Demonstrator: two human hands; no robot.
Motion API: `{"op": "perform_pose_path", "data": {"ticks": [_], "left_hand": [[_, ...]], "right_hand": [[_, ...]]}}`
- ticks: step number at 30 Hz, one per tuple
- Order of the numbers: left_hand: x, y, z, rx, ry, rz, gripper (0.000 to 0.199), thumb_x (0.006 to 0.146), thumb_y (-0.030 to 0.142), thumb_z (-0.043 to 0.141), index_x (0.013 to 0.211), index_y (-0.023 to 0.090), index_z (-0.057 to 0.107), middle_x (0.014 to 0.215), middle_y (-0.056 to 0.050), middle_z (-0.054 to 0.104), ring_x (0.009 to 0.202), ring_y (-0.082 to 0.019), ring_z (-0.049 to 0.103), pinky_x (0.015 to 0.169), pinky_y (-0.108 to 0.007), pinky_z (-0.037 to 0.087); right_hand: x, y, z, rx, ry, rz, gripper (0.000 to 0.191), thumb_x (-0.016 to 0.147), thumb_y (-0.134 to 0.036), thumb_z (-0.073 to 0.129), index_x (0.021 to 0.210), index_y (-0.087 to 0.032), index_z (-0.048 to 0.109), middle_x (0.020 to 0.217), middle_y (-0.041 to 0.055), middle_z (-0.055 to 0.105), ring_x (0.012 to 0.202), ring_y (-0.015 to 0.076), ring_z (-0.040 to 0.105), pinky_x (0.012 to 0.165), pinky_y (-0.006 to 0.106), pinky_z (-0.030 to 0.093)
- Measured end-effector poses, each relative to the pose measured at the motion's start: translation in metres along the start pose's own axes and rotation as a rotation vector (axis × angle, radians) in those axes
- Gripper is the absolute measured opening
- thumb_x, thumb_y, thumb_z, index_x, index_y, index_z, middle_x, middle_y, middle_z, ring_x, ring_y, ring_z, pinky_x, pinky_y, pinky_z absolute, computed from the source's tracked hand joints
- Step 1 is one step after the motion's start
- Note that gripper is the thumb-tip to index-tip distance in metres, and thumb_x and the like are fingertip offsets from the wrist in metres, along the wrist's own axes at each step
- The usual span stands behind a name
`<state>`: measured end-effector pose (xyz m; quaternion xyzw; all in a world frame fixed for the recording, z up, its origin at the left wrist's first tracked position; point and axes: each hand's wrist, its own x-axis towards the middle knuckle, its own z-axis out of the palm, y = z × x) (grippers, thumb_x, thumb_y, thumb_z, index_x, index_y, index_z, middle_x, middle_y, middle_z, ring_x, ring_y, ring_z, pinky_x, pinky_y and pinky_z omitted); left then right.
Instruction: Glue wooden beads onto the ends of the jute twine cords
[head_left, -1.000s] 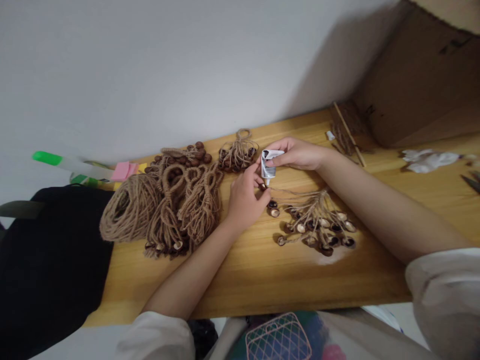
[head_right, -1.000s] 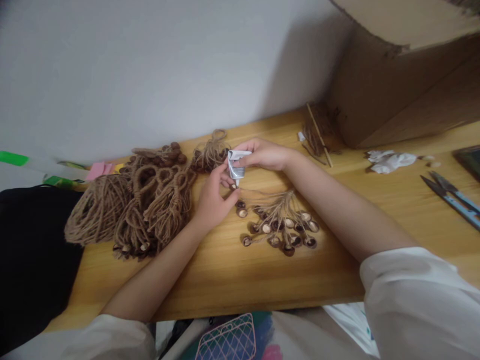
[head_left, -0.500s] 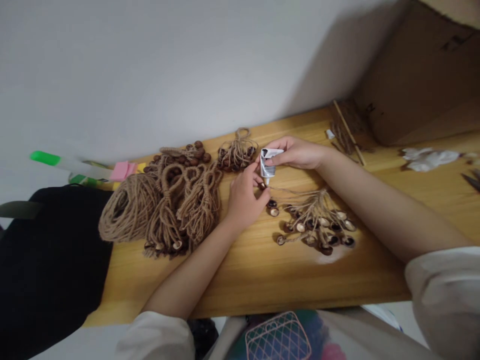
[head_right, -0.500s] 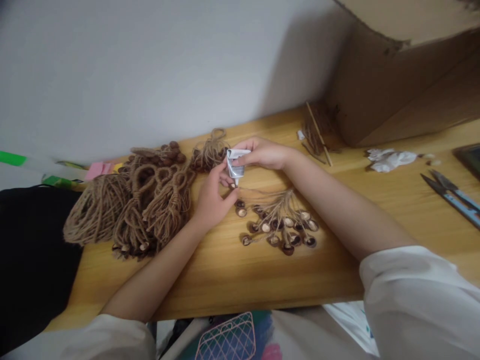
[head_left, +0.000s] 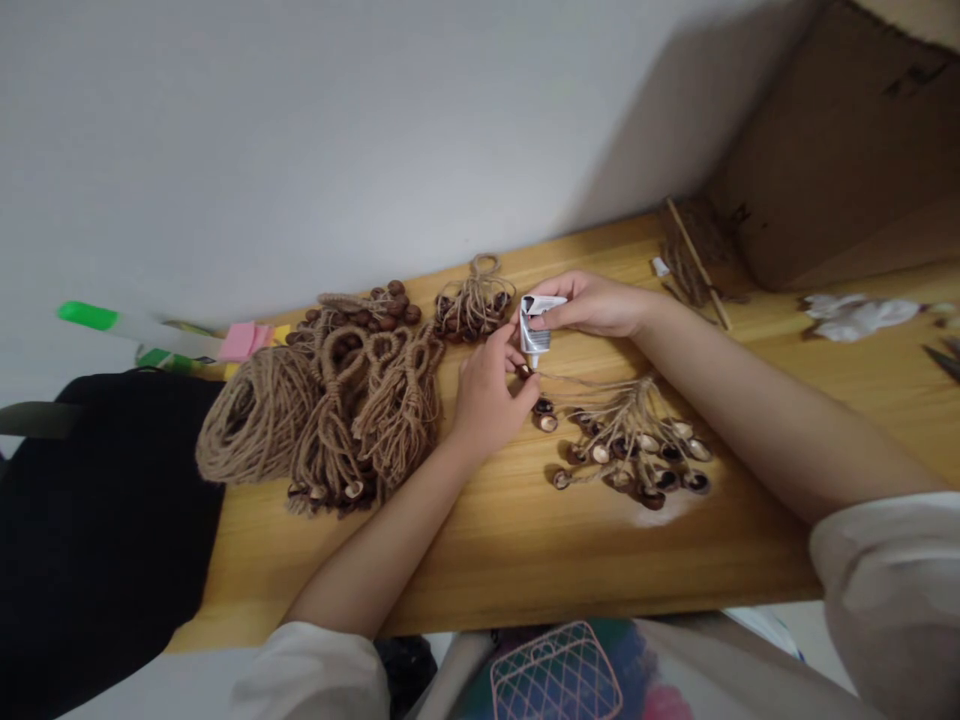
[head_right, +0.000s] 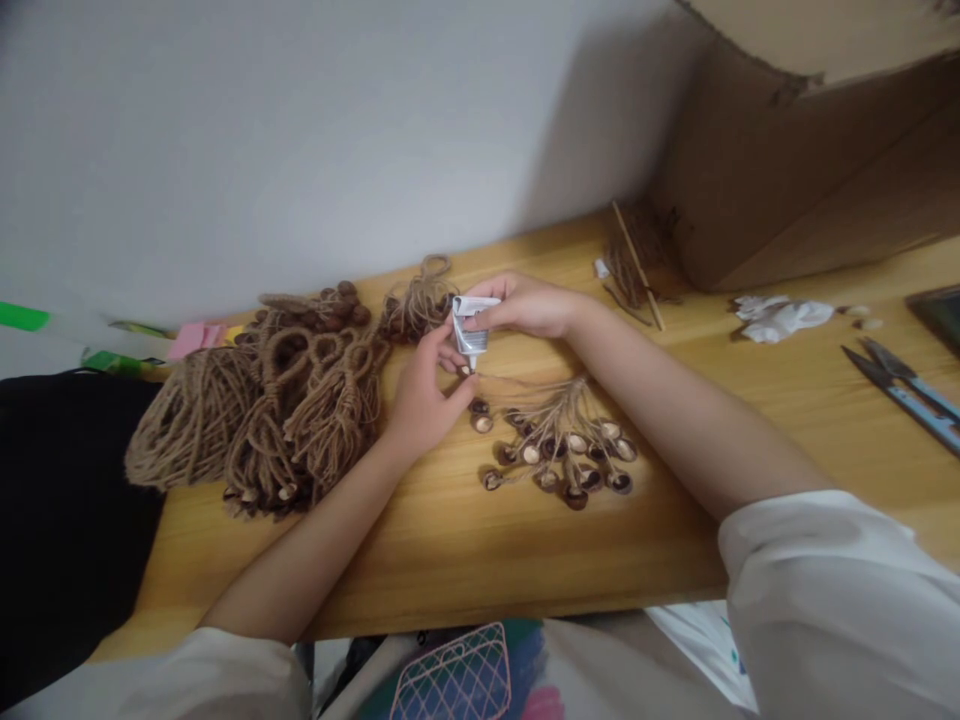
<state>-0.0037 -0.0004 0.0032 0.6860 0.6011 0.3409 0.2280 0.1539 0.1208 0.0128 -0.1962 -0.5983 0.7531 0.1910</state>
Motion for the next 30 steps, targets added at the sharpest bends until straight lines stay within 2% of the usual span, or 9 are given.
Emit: {"op": "perform_pose_path", "data": {"ticks": [30], "left_hand": [[-0.0002,-0.0007,0.0007,0.010,-0.001,0.017,0.056,0.072,0.014,0.062,0.124,0.020,0.042,0.090,-0.002,0.062,0.082,-0.016,0.056,0.083,-0.035,0.043]], "right_hand": [[0.0000,-0.0025,0.0023,0.023,0.018,0.011,0.023,0.068,-0.026,0.077,0.082,-0.010,0.067,0.078,0.0024,0.069,0.071,0.0097,0.061,0.070,0.023,0.049]]}}
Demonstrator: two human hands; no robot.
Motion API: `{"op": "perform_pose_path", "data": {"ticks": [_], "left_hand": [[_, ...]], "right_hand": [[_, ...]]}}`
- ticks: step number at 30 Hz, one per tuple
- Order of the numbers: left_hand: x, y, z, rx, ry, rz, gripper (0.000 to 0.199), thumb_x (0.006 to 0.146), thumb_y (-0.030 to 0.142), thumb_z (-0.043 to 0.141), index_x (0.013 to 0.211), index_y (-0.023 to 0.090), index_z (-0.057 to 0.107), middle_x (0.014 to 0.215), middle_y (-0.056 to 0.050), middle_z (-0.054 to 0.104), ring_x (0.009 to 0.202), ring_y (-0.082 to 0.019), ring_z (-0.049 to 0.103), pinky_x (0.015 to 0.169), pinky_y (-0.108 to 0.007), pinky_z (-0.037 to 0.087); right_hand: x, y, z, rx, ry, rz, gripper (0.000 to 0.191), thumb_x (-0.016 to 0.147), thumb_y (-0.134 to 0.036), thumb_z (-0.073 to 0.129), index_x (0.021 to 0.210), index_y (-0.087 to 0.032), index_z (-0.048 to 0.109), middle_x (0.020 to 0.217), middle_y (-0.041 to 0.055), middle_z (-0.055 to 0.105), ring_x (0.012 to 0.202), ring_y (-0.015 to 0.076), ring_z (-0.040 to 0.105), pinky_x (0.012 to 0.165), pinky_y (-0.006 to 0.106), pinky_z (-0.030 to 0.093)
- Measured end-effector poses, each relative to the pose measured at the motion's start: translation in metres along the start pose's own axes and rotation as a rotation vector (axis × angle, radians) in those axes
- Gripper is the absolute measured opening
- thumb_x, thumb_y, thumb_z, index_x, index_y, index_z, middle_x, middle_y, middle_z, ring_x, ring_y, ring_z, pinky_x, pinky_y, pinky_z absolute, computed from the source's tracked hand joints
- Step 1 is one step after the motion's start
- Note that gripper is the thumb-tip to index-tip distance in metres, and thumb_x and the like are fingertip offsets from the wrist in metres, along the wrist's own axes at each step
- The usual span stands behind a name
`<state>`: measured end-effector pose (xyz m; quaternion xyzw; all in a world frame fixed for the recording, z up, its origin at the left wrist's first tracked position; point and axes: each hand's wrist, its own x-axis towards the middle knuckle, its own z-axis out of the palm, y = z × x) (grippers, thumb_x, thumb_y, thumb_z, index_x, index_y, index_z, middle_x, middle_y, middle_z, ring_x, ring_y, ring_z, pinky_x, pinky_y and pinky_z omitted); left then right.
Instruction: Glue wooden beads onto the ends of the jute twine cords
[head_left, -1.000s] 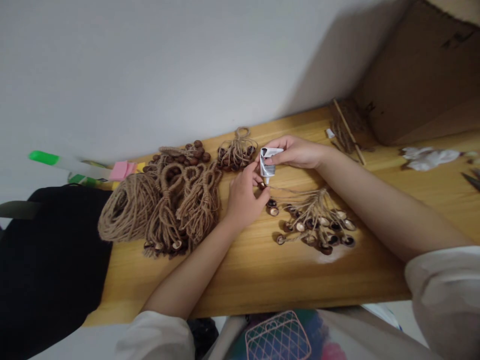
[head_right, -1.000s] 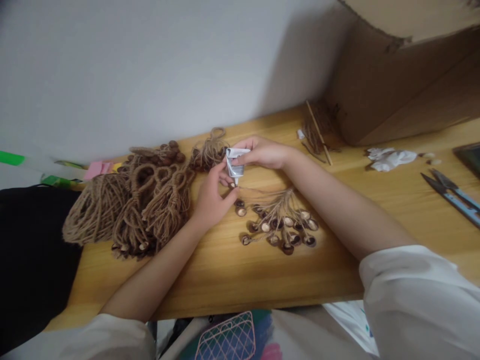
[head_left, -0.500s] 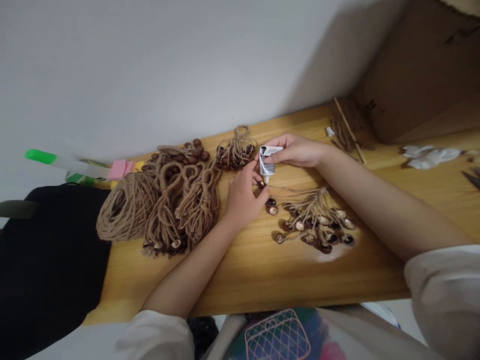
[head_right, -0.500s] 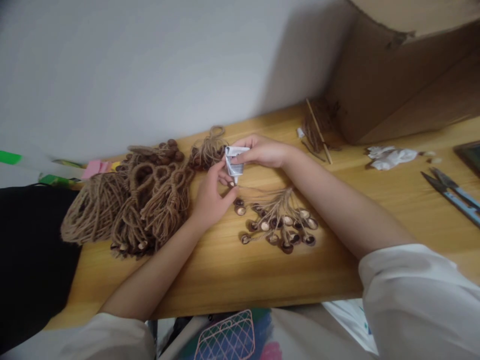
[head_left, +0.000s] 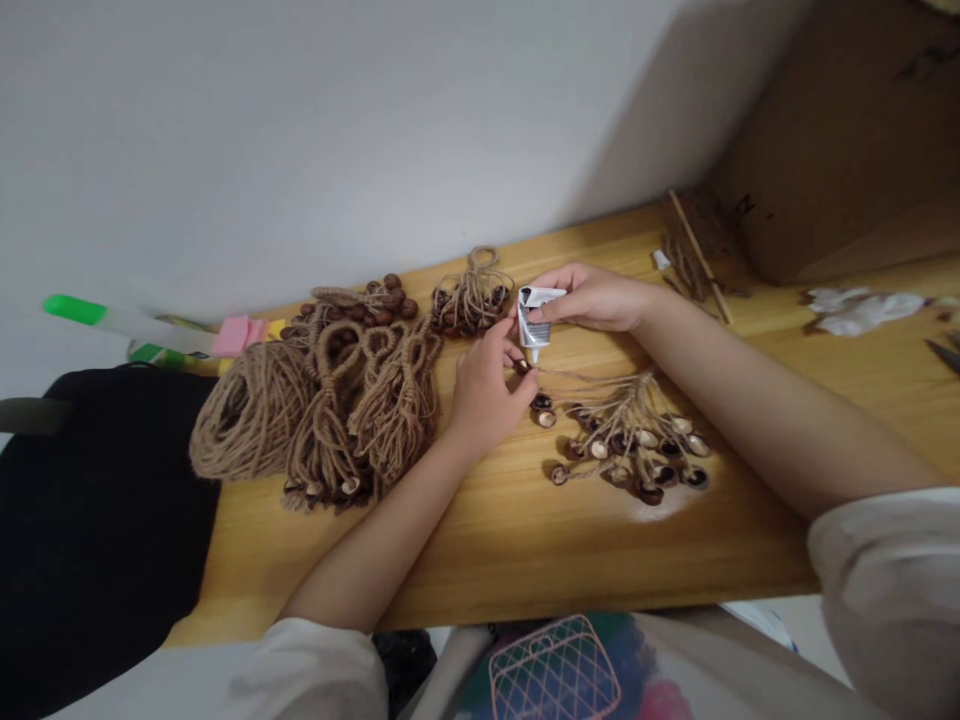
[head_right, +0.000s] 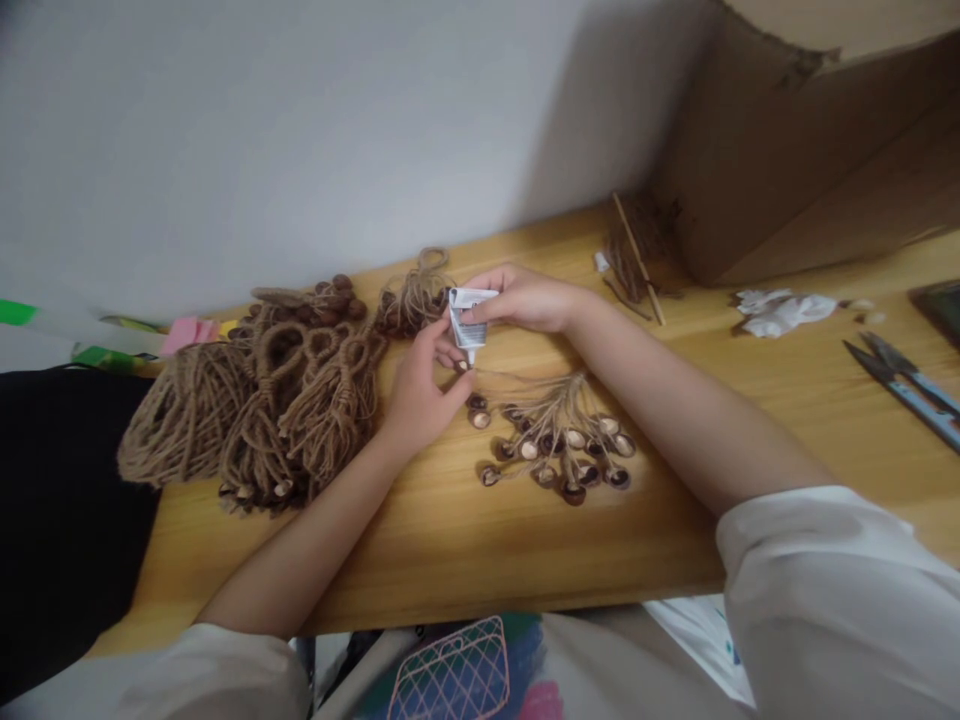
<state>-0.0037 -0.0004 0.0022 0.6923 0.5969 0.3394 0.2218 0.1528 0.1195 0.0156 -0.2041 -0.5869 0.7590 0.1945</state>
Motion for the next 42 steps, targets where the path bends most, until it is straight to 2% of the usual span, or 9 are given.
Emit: {"op": "perform_pose_path", "data": {"ticks": [42], "left_hand": [[0.0001,-0.0040,0.0016,-0.039,0.004,0.023,0.055,0.072,0.015,0.062,0.124,0.018,0.042,0.089,-0.002,0.061,0.081,-0.016,0.055,0.082,-0.035,0.045]], "right_hand": [[0.0020,0.0045,-0.0010,0.079,0.023,-0.013,0.026,0.064,-0.022,0.080,0.084,-0.011,0.067,0.079,0.0014,0.071,0.072,0.0096,0.063,0.070,0.021,0.051]]}}
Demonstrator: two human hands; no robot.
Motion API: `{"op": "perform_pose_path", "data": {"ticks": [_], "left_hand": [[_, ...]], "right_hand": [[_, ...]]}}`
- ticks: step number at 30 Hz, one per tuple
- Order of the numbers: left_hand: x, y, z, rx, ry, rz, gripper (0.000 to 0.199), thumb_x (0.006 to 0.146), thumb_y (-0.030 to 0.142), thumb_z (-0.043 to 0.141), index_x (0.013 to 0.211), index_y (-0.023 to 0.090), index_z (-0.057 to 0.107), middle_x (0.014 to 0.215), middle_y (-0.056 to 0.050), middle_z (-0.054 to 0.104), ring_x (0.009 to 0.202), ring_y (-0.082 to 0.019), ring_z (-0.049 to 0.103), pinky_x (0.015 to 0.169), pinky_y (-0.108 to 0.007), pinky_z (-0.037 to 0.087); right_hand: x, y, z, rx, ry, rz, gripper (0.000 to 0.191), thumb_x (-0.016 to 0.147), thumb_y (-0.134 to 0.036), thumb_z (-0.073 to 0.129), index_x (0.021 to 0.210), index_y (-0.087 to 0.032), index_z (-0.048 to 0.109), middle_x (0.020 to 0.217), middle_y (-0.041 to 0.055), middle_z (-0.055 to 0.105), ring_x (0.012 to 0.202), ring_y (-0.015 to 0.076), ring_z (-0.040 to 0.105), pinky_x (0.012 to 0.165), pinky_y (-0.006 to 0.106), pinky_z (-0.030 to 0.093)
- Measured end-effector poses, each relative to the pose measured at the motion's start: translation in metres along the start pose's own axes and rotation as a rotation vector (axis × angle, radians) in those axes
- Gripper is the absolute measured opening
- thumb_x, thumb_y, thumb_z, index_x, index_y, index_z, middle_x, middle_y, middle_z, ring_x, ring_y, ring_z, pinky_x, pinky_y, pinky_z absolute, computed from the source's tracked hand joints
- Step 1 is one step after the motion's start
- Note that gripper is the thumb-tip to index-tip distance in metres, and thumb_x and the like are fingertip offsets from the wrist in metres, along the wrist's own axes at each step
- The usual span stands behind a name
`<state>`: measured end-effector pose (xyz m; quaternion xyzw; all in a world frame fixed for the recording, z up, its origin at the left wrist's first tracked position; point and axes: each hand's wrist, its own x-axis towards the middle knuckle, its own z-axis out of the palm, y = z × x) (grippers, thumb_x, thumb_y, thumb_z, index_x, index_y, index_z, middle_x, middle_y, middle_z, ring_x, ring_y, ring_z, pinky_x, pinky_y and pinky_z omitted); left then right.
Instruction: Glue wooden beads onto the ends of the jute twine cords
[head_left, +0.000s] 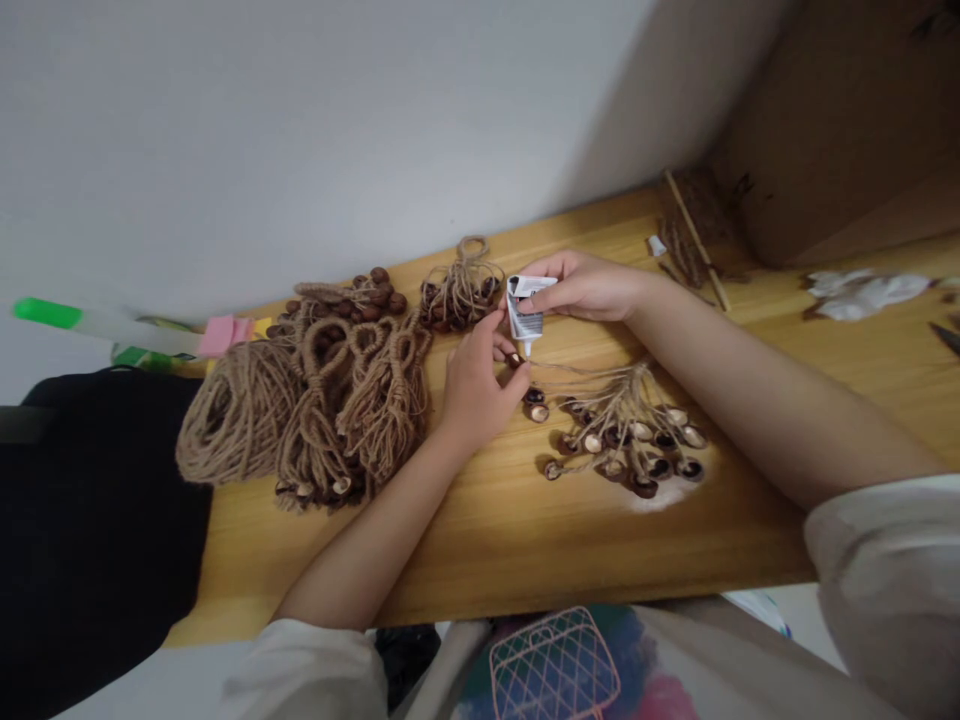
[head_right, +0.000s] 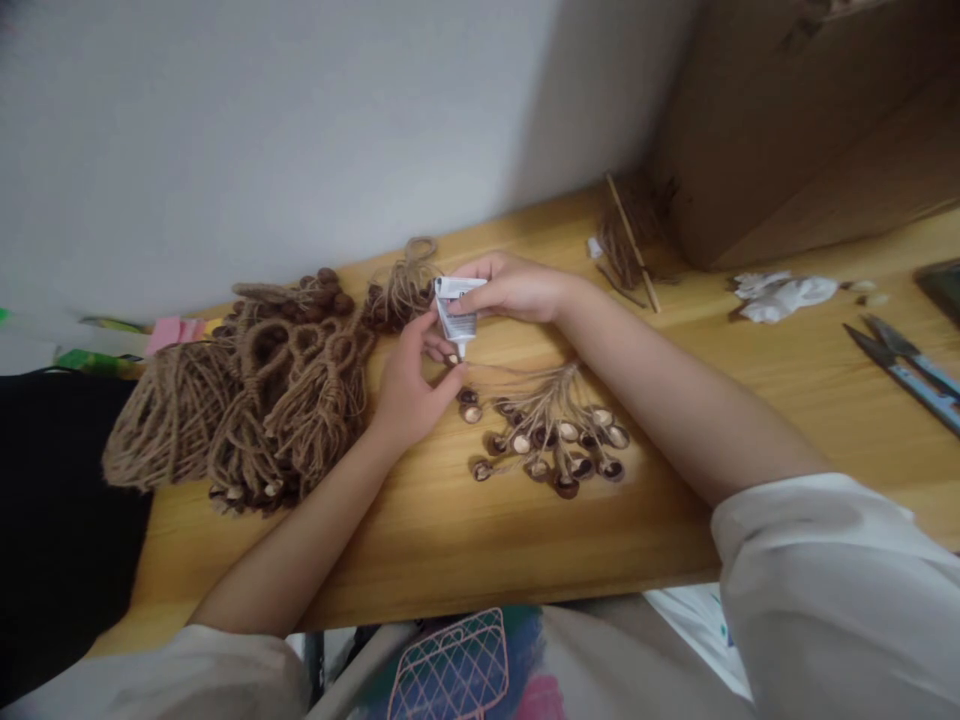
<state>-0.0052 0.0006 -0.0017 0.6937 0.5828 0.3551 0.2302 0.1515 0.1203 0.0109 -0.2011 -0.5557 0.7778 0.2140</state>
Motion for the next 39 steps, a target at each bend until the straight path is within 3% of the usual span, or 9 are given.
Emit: {"op": "perform_pose_path", "data": {"ticks": [24,39], "left_hand": [[-0.0004,0.0038,-0.0016,0.011,-0.002,-0.022,0.058,0.072,0.014,0.062,0.125,0.021,0.041,0.089,-0.001,0.062,0.080,-0.015,0.056,0.084,-0.035,0.043],[-0.0003,0.0056,-0.0022,0.015,0.006,-0.020,0.059,0.071,0.012,0.063,0.125,0.018,0.040,0.089,-0.002,0.061,0.080,-0.016,0.055,0.083,-0.035,0.043]], "right_hand": [[-0.0005,-0.0012,-0.0002,-0.003,0.004,0.016,0.022,0.066,-0.023,0.078,0.081,-0.011,0.068,0.075,0.0009,0.069,0.069,0.0083,0.061,0.067,0.020,0.049],[-0.0008,-0.0019,-0.0013,0.035,0.050,0.029,0.026,0.064,-0.022,0.079,0.084,-0.011,0.068,0.077,0.0014,0.069,0.074,0.0099,0.062,0.073,0.023,0.048]]}}
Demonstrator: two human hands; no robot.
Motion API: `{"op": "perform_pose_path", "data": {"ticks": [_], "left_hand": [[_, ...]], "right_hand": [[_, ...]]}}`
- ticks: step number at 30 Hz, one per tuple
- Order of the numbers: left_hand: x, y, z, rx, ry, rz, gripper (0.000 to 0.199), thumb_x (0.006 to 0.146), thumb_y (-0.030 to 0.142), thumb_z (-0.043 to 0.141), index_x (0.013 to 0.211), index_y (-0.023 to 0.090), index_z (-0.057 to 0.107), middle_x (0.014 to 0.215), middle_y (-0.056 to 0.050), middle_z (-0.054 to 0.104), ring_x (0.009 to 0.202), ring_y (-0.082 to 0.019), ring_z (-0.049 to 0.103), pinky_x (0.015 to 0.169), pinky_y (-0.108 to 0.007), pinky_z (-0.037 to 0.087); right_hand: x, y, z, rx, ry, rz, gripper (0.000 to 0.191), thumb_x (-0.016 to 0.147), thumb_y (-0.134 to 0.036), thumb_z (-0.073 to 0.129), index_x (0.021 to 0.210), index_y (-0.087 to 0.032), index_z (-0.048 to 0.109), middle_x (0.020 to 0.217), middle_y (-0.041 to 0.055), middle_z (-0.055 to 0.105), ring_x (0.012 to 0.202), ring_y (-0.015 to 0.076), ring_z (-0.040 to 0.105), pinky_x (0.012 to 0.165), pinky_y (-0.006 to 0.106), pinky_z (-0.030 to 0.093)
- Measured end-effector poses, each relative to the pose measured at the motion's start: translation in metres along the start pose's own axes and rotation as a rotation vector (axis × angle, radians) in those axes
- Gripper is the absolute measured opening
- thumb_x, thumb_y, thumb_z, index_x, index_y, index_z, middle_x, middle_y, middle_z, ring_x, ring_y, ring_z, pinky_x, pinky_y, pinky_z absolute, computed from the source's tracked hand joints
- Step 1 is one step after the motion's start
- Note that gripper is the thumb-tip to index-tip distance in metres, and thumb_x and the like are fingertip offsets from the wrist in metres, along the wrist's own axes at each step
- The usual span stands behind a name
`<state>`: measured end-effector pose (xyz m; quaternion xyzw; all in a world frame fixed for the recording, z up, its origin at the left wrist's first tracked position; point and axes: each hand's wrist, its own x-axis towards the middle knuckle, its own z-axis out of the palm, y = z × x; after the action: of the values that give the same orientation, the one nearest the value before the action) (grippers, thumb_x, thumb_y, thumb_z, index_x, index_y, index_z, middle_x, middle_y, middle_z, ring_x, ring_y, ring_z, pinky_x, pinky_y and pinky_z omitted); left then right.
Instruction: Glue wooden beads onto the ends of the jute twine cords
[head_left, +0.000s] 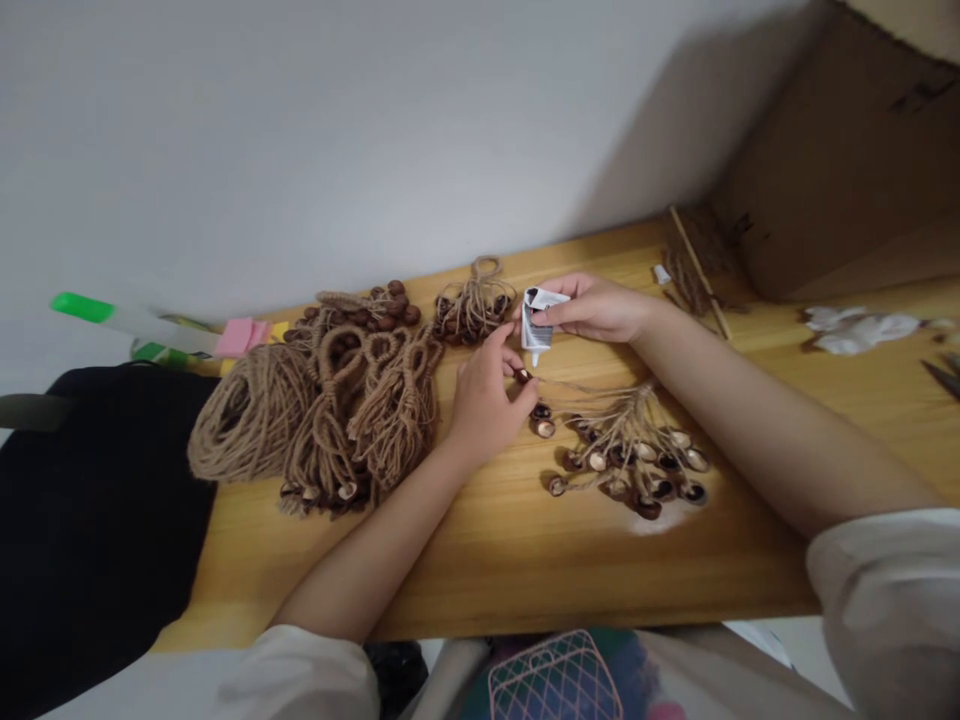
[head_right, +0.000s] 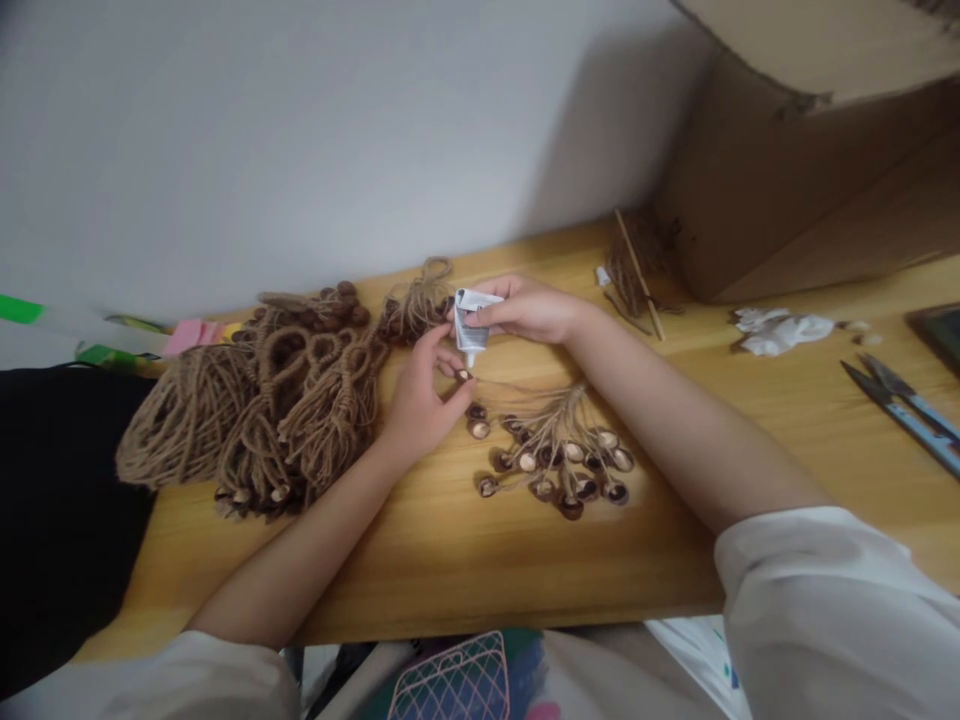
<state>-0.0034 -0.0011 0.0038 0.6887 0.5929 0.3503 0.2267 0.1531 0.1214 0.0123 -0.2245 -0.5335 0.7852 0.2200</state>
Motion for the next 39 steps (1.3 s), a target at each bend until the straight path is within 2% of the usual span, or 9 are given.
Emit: {"op": "perform_pose_path", "data": {"ticks": [6,17,39], "left_hand": [[0.0000,0.0004,-0.0003,0.001,-0.004,0.001,0.059,0.072,0.013,0.062,0.125,0.019,0.038,0.090,-0.002,0.061,0.081,-0.015,0.055,0.084,-0.035,0.043],[0.0001,0.0014,-0.0013,0.006,-0.008,-0.013,0.057,0.071,0.014,0.063,0.124,0.018,0.040,0.091,-0.003,0.061,0.081,-0.016,0.055,0.082,-0.036,0.043],[0.0003,0.0026,-0.0022,0.022,-0.020,-0.014,0.056,0.071,0.014,0.063,0.122,0.019,0.040,0.091,-0.002,0.061,0.082,-0.017,0.056,0.082,-0.036,0.043]], "right_hand": [[-0.0013,-0.0022,0.0007,-0.065,-0.069,-0.023,0.025,0.066,-0.026,0.079,0.083,-0.011,0.068,0.078,0.0019,0.070,0.072,0.0096,0.062,0.073,0.024,0.050],[-0.0015,-0.0024,-0.0008,-0.127,-0.103,0.003,0.027,0.064,-0.027,0.080,0.084,-0.011,0.071,0.076,0.0032,0.071,0.072,0.0110,0.064,0.075,0.026,0.051],[-0.0019,-0.0026,0.0002,-0.133,-0.089,-0.012,0.025,0.062,-0.025,0.080,0.082,-0.012,0.072,0.077,0.0021,0.072,0.069,0.0091,0.063,0.072,0.023,0.052]]}}
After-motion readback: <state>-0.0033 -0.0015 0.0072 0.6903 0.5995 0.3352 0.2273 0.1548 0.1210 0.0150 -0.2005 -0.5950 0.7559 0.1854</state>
